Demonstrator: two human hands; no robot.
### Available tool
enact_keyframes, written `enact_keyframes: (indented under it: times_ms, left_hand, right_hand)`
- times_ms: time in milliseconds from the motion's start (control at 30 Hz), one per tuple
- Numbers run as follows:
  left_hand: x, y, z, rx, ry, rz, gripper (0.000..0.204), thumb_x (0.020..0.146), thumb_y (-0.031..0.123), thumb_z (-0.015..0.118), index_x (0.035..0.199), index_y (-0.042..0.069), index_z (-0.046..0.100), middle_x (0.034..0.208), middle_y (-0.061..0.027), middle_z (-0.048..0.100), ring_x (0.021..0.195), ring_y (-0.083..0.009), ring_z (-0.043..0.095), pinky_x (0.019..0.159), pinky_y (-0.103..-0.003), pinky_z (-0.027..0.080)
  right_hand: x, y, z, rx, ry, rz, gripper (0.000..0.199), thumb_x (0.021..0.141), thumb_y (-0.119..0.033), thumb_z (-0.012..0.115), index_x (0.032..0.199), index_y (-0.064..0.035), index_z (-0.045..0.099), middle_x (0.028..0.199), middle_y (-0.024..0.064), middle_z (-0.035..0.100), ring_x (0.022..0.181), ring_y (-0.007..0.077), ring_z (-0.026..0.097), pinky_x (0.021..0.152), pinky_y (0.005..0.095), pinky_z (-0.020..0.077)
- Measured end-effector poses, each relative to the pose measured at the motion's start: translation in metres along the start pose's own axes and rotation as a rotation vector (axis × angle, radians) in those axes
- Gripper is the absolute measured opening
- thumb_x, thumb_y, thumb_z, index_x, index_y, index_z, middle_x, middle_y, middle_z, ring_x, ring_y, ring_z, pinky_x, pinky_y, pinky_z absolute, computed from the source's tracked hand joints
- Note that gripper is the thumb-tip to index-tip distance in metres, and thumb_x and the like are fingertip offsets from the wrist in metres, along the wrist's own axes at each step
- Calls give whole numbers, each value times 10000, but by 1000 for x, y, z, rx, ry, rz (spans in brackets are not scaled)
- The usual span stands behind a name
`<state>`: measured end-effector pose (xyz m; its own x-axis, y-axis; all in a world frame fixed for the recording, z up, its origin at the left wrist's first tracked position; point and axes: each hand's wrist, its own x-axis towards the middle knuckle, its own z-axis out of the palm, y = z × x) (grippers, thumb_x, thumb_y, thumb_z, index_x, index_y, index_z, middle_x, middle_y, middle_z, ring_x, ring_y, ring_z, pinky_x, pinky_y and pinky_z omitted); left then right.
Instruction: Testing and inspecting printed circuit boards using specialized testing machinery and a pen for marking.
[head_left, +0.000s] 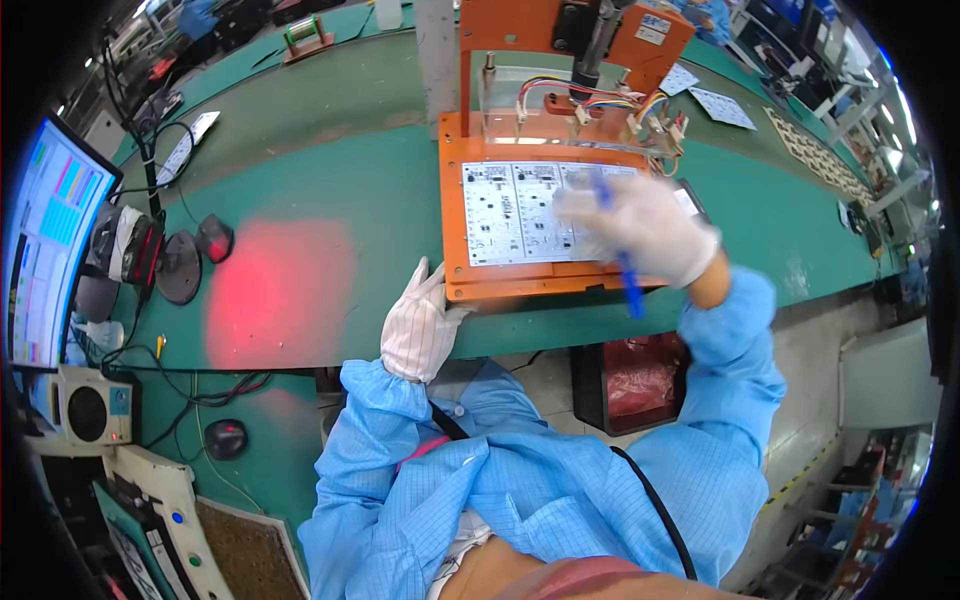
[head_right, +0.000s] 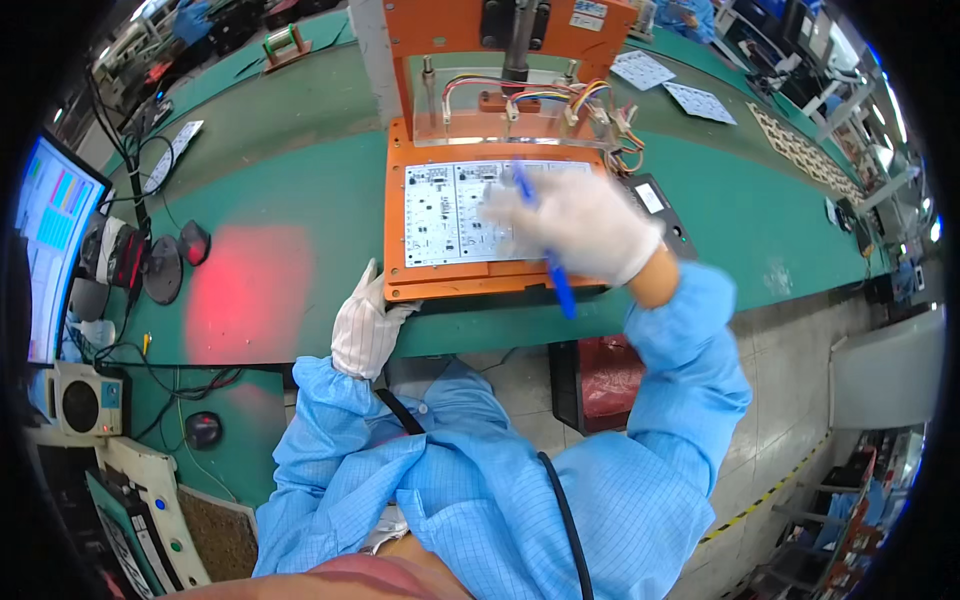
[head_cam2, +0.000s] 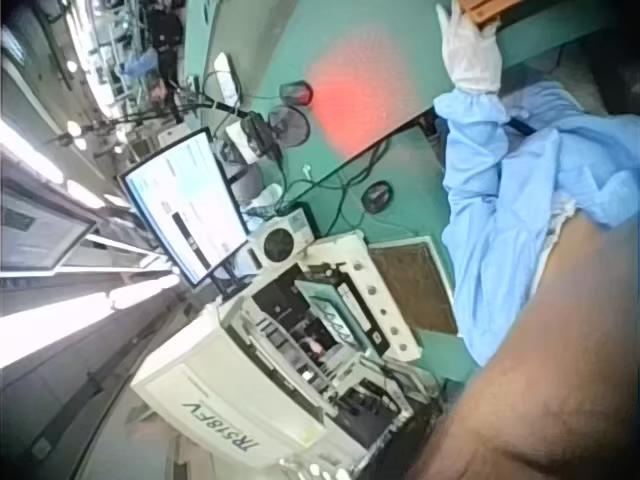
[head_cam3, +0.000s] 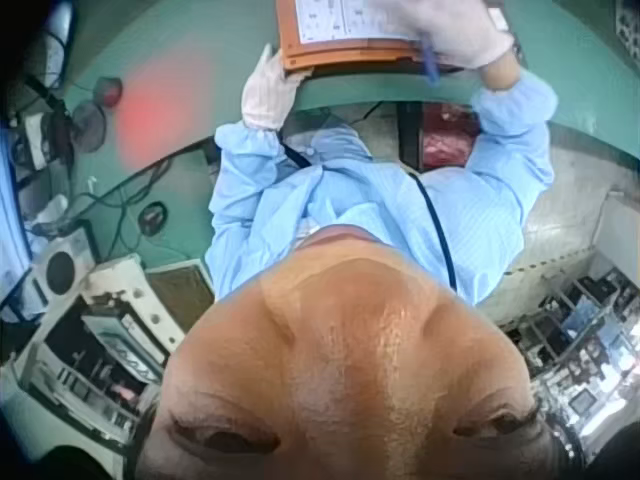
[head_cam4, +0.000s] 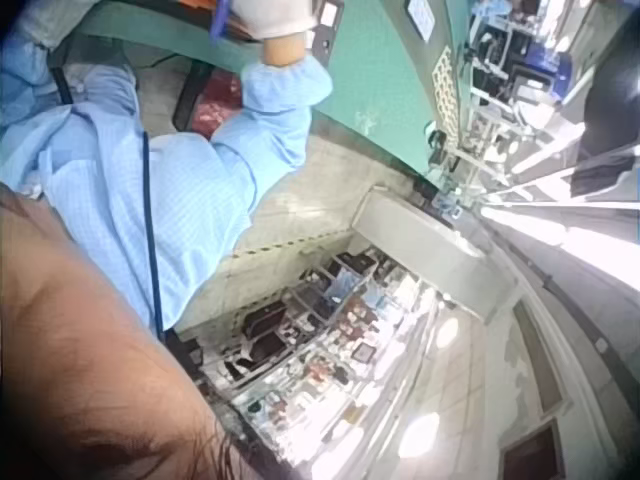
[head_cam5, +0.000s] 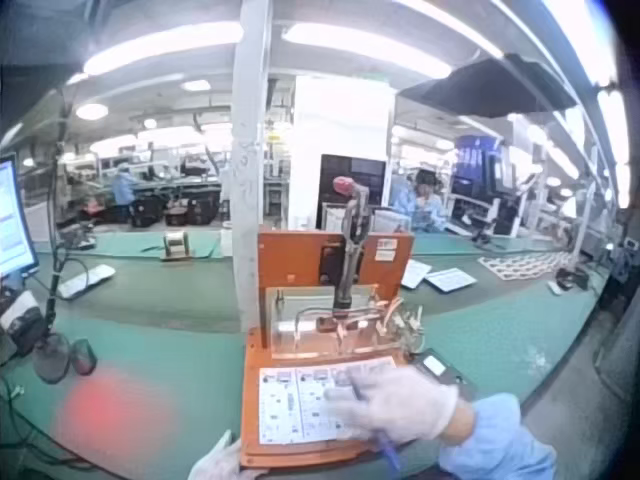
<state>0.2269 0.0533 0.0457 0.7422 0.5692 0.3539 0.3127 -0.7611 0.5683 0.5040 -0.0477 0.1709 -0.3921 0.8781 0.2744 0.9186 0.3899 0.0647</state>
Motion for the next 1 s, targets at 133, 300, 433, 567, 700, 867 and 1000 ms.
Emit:
enact_keyframes:
  times_ms: [133,300,433,567,700,867,1000]
  left_hand:
    - [0,-3,6,-13,31,-60,324,808,168,698,1104,46,647,1170,-133,641,1154,-369,550,1089,-454,380]
    - [4,4,8,-22,45,-107,361,807,177,707,1145,74,632,1151,-119,649,1189,-437,505,1073,-445,395]
    - [-1,3,3,-28,83,-145,351,793,134,713,1129,72,633,1077,-131,667,1149,-442,532,1071,-435,405]
    - [2,10,1,-35,105,-135,308,765,80,708,1066,53,645,984,-124,684,980,-385,616,1078,-450,406]
    - [0,14,-1,-83,129,-122,335,729,11,710,1058,23,648,937,-144,683,906,-359,637,1074,-452,417]
    - [5,20,3,-78,154,-139,329,727,18,708,1052,29,658,954,-141,685,930,-360,637,1070,-455,420]
    - [13,25,9,-148,103,-169,343,708,11,716,1047,37,666,998,-144,680,1031,-371,615,1070,-444,422]
  right_hand:
    - [-15,-14,31,-195,82,55,391,815,-233,630,1206,-224,607,1205,81,645,1148,358,575,876,422,533]
    - [-28,-21,28,-409,87,143,492,781,-172,658,1265,-177,572,1188,115,647,1048,316,635,807,382,554]
    - [-66,-30,-15,-198,497,67,387,781,-72,618,1166,-44,640,1070,156,690,835,284,695,696,371,563]
    - [-119,23,-18,-157,1092,574,375,966,-256,501,1139,50,629,980,113,701,653,128,568,575,211,419]
    - [-148,136,-15,-574,629,724,582,814,-53,630,1329,-312,550,698,101,642,564,250,617,536,389,503]
    - [-70,244,44,-616,168,678,450,885,-144,538,1290,-338,525,766,98,637,706,300,662,609,425,532]
    - [-47,333,99,-590,142,560,282,908,-196,518,1156,-242,644,1190,203,600,1071,376,597,906,457,490]
